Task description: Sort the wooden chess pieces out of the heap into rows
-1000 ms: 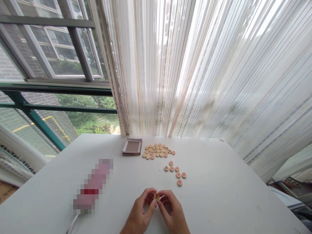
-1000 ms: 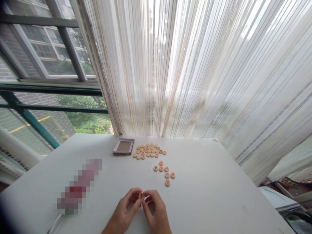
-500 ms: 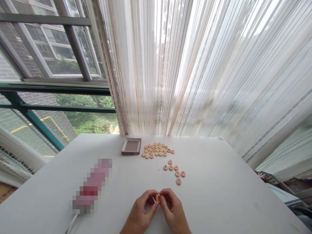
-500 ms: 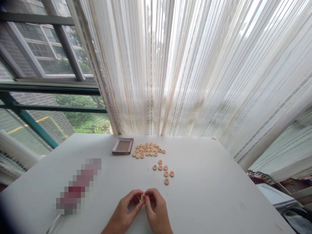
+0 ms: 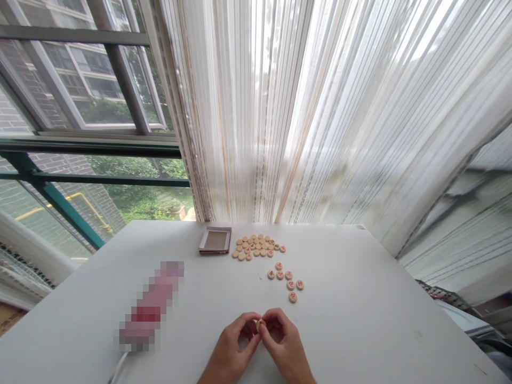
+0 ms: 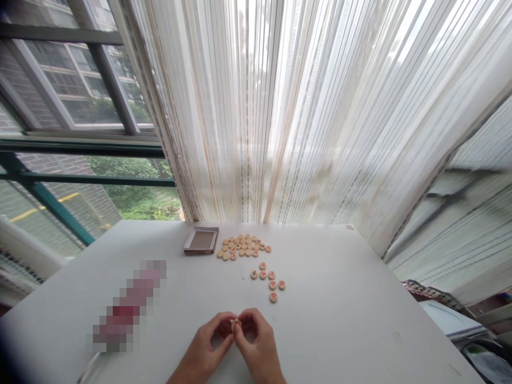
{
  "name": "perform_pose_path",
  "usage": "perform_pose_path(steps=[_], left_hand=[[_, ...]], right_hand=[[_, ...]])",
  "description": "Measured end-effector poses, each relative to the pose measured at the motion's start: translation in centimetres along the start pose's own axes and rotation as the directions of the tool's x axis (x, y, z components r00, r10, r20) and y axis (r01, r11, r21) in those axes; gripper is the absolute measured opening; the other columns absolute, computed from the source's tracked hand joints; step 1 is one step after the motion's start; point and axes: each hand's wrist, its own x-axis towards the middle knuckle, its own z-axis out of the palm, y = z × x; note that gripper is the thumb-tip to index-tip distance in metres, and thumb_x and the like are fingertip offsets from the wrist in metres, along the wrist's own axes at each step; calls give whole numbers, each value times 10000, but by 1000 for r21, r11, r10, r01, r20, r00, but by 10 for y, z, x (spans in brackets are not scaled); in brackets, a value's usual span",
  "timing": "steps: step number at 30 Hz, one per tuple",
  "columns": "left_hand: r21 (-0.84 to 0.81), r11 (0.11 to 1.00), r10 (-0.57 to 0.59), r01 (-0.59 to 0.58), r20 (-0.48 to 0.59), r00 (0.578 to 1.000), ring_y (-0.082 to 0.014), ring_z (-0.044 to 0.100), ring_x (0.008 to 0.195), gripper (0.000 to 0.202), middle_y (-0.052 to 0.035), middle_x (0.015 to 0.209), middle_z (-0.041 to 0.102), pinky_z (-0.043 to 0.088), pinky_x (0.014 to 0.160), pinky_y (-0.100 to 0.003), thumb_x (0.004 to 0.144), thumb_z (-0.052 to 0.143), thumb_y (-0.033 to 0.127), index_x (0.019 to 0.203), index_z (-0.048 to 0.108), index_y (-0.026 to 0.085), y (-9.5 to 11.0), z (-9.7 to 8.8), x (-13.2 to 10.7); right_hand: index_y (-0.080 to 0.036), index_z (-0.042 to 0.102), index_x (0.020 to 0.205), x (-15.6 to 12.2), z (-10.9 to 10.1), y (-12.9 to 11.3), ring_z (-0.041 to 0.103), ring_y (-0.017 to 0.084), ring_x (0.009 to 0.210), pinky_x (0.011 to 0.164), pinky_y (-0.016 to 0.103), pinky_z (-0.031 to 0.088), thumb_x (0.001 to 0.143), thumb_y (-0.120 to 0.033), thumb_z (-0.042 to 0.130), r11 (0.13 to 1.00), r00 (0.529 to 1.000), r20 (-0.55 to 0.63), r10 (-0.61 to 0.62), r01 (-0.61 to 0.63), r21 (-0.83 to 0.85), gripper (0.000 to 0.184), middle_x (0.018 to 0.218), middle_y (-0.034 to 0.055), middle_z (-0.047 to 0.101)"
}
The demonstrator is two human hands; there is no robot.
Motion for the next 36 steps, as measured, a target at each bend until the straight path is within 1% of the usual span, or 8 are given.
perform_pose_path(steps=[5, 9, 13, 17, 23, 28, 33, 36], left_hand=[[6, 1000, 1, -1, 4, 1000, -198, 668, 741, 247, -65, 827, 720, 549, 718, -266, 894, 596, 386, 1042, 661, 201, 3, 0, 0], [1, 1000, 13, -13, -12, 1000, -198, 673, 737, 227, -64, 843, 726, 553, 716, -265, 894, 602, 369, 1037, 669, 207, 1, 1, 0], [14, 1000, 16, -16, 8, 1000, -204, 678, 771, 225, -65, 882, 727, 554, 754, -272, 907, 588, 345, 1081, 655, 220, -4, 0, 0], [11, 1000, 10, -10, 7, 1000, -204, 686, 790, 222, -58, 902, 732, 554, 766, -266, 912, 587, 319, 1110, 644, 236, -6, 0, 0], [4, 1000, 8, -8, -28, 1000, -218, 697, 818, 240, -58, 905, 734, 560, 777, -270, 904, 598, 336, 1117, 653, 240, -1, 0, 0], [12, 1000, 20, -20, -13, 1000, -219, 699, 833, 261, -67, 935, 733, 559, 794, -277, 909, 592, 330, 1150, 636, 239, -5, -1, 0], [5, 1000, 11, -11, -33, 999, -209, 701, 798, 267, -74, 936, 734, 563, 764, -270, 912, 587, 352, 1143, 631, 226, -6, 1, 1], [-13, 1000, 3, -3, -36, 999, -203, 701, 787, 280, -74, 937, 733, 562, 753, -264, 913, 586, 373, 1144, 626, 220, -5, 1, 0]], right_hand=[[-189, 623, 856, 0, -1, -1, 675, 195, 730, 673, 277, 542, 878, -444, 653, 999, 999, -2, 34, -34, -1, 258, 783, 40, 687], [-186, 635, 838, -1, -2, -5, 676, 199, 735, 680, 281, 543, 891, -467, 630, 999, 999, -3, 50, -50, -14, 287, 772, 45, 695], [-190, 641, 847, -1, -2, -6, 674, 200, 750, 690, 284, 546, 899, -480, 613, 999, 999, -9, 31, -31, -7, 296, 788, 46, 702], [-194, 636, 878, -1, -1, -2, 674, 208, 774, 710, 296, 547, 915, -454, 595, 1000, 1000, -3, 20, -20, 6, 265, 809, 52, 699], [-206, 630, 934, -1, -2, 0, 679, 219, 813, 737, 314, 550, 926, -405, 580, 998, 1000, 16, 17, -18, 63, 205, 867, 66, 701], [-211, 631, 938, -1, -3, -4, 648, 197, 715, 675, 298, 539, 944, -417, 534, 999, 1000, -8, 12, -12, 33, 227, 802, 46, 681], [-210, 627, 956, 0, -2, -7, 675, 218, 817, 745, 311, 548, 941, -412, 552, 999, 999, 33, 12, -13, 35, 216, 878, 63, 692], [-207, 630, 955, 0, -1, -8, 677, 217, 814, 745, 309, 549, 934, -413, 568, 1000, 999, 43, 3, -4, 17, 215, 881, 65, 694]])
